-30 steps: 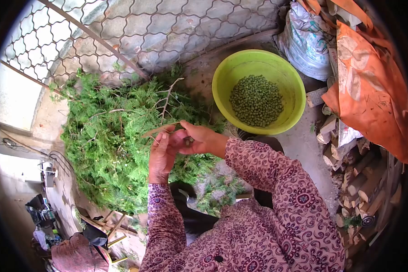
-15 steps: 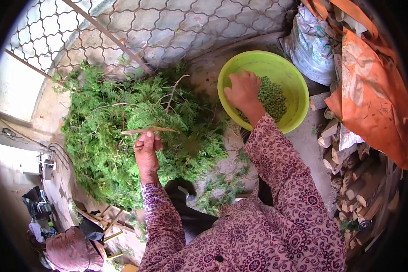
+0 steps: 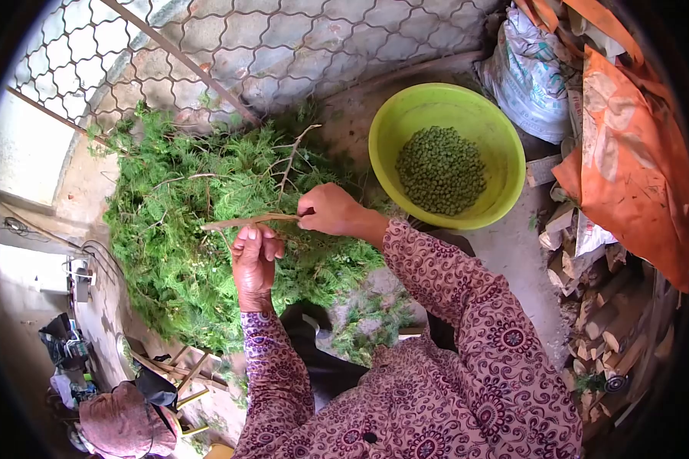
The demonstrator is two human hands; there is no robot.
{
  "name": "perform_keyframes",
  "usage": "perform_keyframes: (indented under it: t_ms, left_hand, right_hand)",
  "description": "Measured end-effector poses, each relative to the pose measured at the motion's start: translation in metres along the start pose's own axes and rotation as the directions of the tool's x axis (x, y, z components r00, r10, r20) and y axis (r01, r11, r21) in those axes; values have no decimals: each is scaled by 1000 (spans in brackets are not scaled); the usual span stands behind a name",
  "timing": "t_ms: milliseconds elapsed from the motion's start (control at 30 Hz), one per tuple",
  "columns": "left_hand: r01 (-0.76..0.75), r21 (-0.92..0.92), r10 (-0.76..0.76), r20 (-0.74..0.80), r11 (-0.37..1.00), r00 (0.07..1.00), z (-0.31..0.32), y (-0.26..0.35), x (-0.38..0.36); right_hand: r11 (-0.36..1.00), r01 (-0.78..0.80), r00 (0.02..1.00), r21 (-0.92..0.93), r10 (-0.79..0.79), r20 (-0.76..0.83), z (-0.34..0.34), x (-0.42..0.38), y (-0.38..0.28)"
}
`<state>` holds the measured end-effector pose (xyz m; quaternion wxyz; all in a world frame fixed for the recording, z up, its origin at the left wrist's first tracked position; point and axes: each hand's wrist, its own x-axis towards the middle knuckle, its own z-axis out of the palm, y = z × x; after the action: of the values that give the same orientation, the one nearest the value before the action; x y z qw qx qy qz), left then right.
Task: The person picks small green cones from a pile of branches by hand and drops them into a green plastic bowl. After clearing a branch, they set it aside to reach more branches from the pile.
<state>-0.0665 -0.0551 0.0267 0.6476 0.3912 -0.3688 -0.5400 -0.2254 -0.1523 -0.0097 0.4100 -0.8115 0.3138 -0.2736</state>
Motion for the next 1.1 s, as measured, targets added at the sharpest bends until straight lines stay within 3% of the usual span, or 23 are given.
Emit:
perform_keyframes:
  t_ms: [133, 200, 233, 300, 367, 400, 433, 500, 633, 700, 767, 833, 867, 933, 967, 1033, 1067, 1100]
  left_hand:
    - [1, -15, -2, -9, 1000, 1000, -4, 6, 2]
    - [33, 85, -26, -82, 996, 996, -11, 5, 3]
    - [31, 84, -24, -87, 996, 996, -14, 5, 2]
    - [15, 292, 36, -167, 956, 985, -19, 7, 1]
    - [-16, 317, 89, -217, 948, 972, -23, 7, -1]
    - [-44, 343, 142, -263, 938, 954, -23, 7, -1]
    - [-46, 343, 143, -264, 938, 954, -20, 7, -1]
    - [-114, 353, 234, -317, 928, 919, -12, 8, -1]
    - [-100, 290, 147, -146, 952, 978, -6, 6, -2]
    - [-50, 190, 73, -115, 980, 991, -3, 9, 0]
    - [19, 94, -28, 97, 995, 995, -5, 7, 0]
    - [56, 85, -69, 149, 995, 986, -2, 3, -4]
    - [64, 30, -68, 165, 997, 984, -3, 0, -5]
    - [114, -149, -89, 160, 982, 983, -5, -4, -7]
    - [114, -148, -90, 159, 982, 983, -4, -3, -7]
    - [85, -107, -79, 62, 991, 995, -2, 0, -7]
    - [71, -87, -72, -3, 994, 997, -5, -2, -6]
    - [70, -88, -71, -5, 994, 997, -5, -1, -6]
  right_hand:
    - [998, 61, 998, 2, -61, 3, 3, 0, -4]
    - [999, 46, 999, 16, -47, 18, -1, 1, -7]
    - [995, -21, 999, 100, 18, 27, -6, 2, -9]
    - [980, -87, 996, 181, 80, 45, -11, 3, -6]
    - [837, -172, 985, 519, 130, 117, -13, 4, 1]
    - [768, -441, 896, 464, 348, 276, -33, 1, -28]
    - [769, -440, 896, 463, 347, 276, -33, 1, -28]
    - [812, -289, 953, 508, 194, 231, -30, 2, -25]
    - [723, -292, 942, 626, 105, 318, -12, 3, -7]
    - [789, -277, 917, 548, 47, 396, -6, 4, -7]
    - [839, -252, 904, 483, 26, 426, -10, 0, -15]
    - [716, -543, 760, 440, 195, 621, -15, -4, -27]
    - [715, -544, 758, 440, 194, 622, -8, -7, -19]
    - [499, -451, 878, 740, 96, 469, 16, -11, 8]
    - [497, -451, 877, 741, 96, 470, 21, -12, 12]
    - [441, -247, 917, 863, -181, 355, 27, -13, 20]
    - [442, -247, 917, 863, -181, 355, 26, -9, 26]
    - [799, -45, 926, 599, -191, 325, 21, 0, 32]
